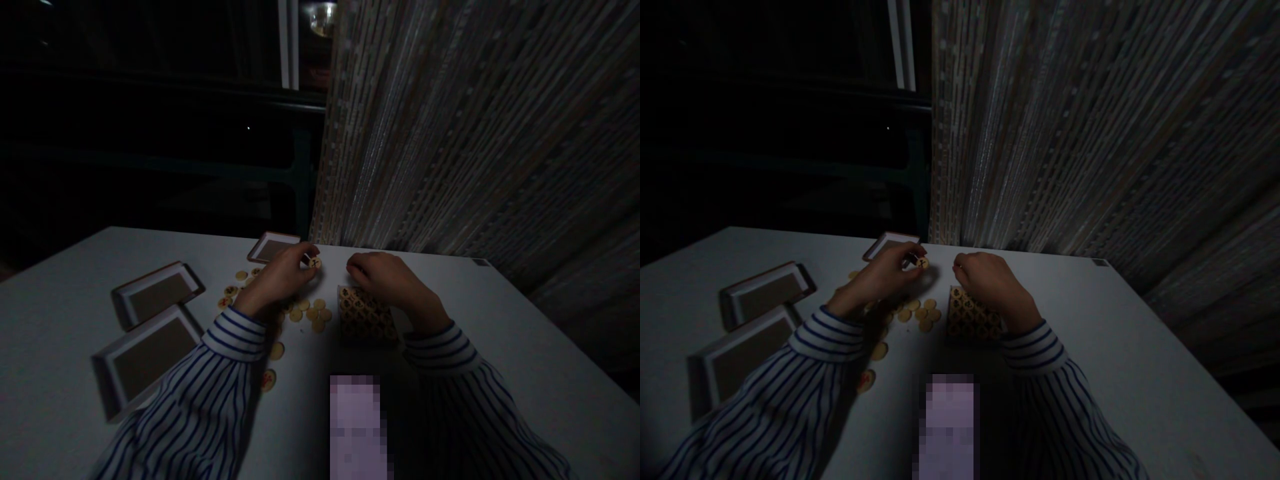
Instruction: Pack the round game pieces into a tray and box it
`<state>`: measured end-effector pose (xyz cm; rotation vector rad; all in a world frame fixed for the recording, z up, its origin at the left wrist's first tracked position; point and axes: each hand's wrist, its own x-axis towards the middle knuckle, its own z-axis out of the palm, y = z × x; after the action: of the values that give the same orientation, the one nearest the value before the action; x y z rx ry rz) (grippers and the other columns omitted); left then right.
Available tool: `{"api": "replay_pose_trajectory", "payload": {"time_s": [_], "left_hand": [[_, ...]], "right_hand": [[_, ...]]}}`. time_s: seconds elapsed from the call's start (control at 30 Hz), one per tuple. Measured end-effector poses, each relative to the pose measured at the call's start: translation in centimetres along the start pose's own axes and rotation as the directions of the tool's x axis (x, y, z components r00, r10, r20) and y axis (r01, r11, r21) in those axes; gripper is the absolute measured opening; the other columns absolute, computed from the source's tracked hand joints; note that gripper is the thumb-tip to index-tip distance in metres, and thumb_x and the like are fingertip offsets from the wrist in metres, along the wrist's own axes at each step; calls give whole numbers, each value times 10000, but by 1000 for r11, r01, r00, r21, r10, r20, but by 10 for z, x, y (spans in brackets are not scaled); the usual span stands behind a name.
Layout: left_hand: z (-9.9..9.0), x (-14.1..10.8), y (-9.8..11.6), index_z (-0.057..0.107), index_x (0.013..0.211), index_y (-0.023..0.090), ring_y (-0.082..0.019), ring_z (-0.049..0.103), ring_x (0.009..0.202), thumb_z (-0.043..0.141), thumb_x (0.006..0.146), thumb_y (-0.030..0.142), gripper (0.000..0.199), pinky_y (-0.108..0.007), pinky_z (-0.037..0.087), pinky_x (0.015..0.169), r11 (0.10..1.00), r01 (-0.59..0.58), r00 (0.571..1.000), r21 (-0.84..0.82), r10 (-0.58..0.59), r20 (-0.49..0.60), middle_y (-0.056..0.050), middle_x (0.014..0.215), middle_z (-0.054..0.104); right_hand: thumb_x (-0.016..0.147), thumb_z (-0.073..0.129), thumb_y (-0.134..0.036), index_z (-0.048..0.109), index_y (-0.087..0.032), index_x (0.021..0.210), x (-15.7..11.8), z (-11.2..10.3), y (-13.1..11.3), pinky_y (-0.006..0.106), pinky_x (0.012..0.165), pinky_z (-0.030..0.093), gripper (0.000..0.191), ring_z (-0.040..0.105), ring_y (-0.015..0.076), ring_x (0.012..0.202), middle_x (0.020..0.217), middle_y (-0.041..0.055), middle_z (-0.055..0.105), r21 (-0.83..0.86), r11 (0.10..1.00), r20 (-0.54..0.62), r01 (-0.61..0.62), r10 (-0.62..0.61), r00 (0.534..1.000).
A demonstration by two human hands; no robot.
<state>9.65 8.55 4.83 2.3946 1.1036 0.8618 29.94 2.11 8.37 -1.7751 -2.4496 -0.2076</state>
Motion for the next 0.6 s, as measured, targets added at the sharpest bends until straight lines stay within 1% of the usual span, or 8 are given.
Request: {"api": "replay_pose_trajectory", "payload": {"time_s": [0.13,0.27,0.43,0.5,0.6], "left_hand": [[0,0,4,554,1018,181,-170,581,897,553,754,286,284,-289,442,785,994,-76,996,-73,73,-45,-37,965,629],[-1,-2,14,553,1030,184,-160,580,900,565,765,288,285,-283,442,791,986,-136,988,-99,129,-80,-30,966,631],[-4,-4,28,558,1036,187,-158,580,915,567,779,279,273,-288,446,804,983,-167,982,-80,159,-99,-29,980,634],[-4,-5,31,562,1031,191,-159,579,919,566,783,284,265,-290,448,805,981,-177,981,-74,170,-96,-28,985,634],[-4,-5,32,565,1032,192,-161,577,928,567,788,290,264,-300,445,820,978,-194,977,-77,186,-106,-30,994,635]], "right_hand": [[889,367,-282,632,-179,964,0,-2,-1,258,701,365,294,598,177,850,922,70,671,74,997,-39,13,-11,999],[873,399,-261,639,-180,956,1,-3,-2,250,725,379,266,597,161,836,932,60,672,233,972,-88,23,-3,996],[862,424,-264,651,-172,931,1,-2,-2,248,694,401,255,593,144,757,864,37,677,468,881,-187,69,23,982],[857,434,-282,659,-167,925,1,-2,-1,249,685,410,262,592,144,749,850,34,678,547,834,-188,68,43,981],[855,434,-298,666,-161,918,2,-1,0,248,674,418,277,593,141,749,836,27,678,630,774,-157,66,43,987]]}}
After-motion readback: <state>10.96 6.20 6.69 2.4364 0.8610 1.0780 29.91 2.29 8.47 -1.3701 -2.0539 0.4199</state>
